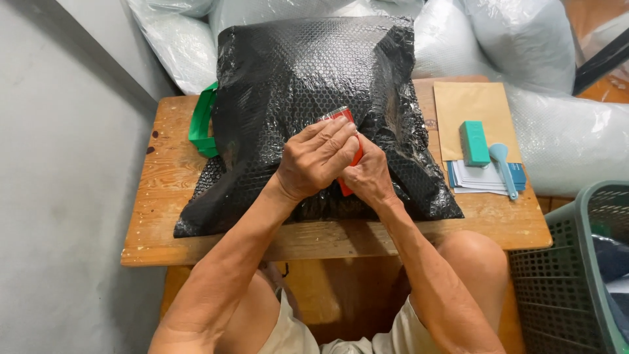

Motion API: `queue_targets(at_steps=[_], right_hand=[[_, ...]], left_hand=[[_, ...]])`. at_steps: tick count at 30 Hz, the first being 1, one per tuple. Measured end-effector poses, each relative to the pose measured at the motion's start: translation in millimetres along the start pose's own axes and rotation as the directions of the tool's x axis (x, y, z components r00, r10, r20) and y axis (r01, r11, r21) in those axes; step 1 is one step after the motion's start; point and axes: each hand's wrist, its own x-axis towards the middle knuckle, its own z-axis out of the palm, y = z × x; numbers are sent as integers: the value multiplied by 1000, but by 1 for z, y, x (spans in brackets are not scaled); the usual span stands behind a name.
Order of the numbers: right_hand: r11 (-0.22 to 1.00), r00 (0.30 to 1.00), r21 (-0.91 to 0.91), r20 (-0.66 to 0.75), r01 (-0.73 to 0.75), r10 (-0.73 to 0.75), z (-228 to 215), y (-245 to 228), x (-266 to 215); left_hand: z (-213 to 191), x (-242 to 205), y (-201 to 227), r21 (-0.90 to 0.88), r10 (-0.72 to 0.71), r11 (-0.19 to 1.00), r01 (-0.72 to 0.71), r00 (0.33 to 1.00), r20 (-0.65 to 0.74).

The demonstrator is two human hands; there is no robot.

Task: Sealing a black bubble mailer by folding the edges and applying tape with a handheld dispenser.

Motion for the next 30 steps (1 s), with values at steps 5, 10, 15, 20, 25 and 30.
queue_targets(at_steps=[5, 10, 15, 20, 25, 30], right_hand=[[1000, 1000, 1, 20, -11, 11, 1, 18, -1], [1000, 999, -8, 47, -11, 11, 0, 16, -1], [1000, 999, 6, 51, -11, 10, 1, 6, -2], [1000, 999, 1, 52, -5, 5, 2, 10, -1], [1000, 999, 2, 54, -5, 5, 3, 8, 1], [1000, 998, 25, 69, -12, 10, 4, 5, 3]], left_hand=[[0, -9, -3, -13, 19, 1000, -19, 1000, 3], [-7, -8, -2, -25, 3, 1000, -3, 1000, -1], [-13, -4, -4, -90, 4, 996, -3, 1000, 11], [-10, -8, -3, -70, 2, 998, -1, 1000, 17], [0, -14, 0, 26, 8, 1000, -9, 999, 37], [0, -12, 4, 78, -30, 997, 28, 999, 26]])
